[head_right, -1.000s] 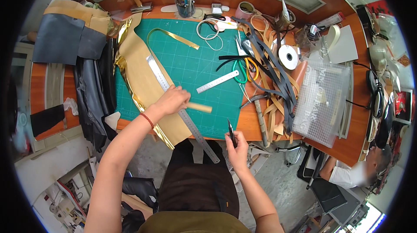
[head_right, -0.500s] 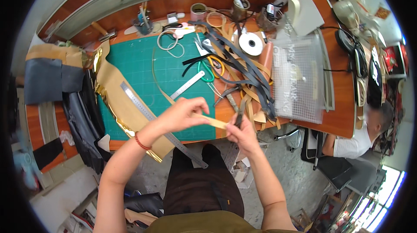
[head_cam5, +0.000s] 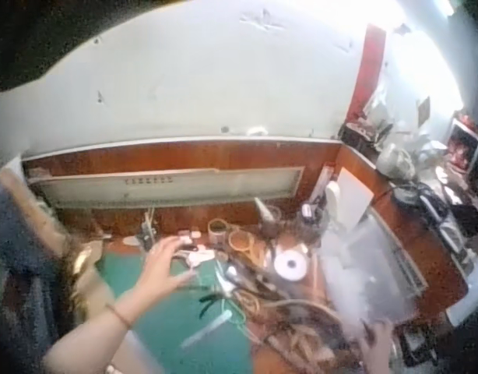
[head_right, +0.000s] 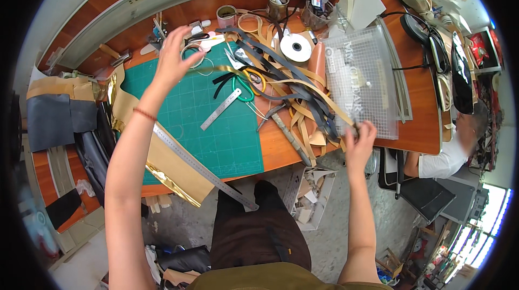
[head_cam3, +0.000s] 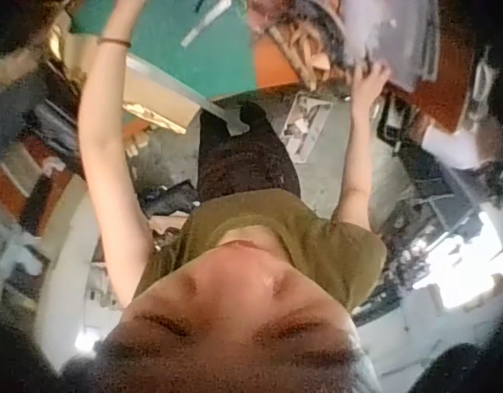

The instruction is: The person uses a metal ruler and a utility knife to cut strips from a sheet of gold-colored fabric on a green cutting mat. They then switch to using scissors to trim and cut smaller pieces from the strips and other dark-colored fabric pieces.

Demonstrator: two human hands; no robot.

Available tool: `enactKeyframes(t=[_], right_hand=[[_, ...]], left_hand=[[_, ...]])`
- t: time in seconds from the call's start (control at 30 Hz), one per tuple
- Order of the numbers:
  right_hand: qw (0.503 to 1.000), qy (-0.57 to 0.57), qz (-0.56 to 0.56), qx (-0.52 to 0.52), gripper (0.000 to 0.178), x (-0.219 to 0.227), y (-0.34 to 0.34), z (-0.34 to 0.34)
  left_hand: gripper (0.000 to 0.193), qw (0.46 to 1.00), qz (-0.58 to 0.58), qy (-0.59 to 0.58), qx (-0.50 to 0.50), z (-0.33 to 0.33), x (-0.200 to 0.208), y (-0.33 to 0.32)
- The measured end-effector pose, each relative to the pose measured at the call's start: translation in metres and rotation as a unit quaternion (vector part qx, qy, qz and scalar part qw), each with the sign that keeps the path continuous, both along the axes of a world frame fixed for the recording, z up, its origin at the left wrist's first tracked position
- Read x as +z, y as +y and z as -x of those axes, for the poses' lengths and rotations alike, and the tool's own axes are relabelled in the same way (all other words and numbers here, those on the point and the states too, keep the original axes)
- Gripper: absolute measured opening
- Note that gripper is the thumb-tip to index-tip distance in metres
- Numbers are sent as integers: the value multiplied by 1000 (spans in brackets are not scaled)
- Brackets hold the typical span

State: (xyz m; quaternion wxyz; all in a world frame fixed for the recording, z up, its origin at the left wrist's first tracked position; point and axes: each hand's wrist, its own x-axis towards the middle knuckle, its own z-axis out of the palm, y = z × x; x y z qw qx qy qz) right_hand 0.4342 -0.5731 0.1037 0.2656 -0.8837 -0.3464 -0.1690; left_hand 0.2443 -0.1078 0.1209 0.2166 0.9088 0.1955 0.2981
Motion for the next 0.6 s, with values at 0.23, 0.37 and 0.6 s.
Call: enactKeyframes(t=[0.23,0.37,0.6], right_hand=[[884,410,109,197,27,-60,23,190],[782,591,125,154,38,-96,44,238],[754,603,159,204,50,-106,47,279]], left_hand=[[79,950,-73,202,226,174,-94,-24],[73,912,-101,298,264,241,-119,-43],[67,877,-8,408,255,267,-141,-71]])
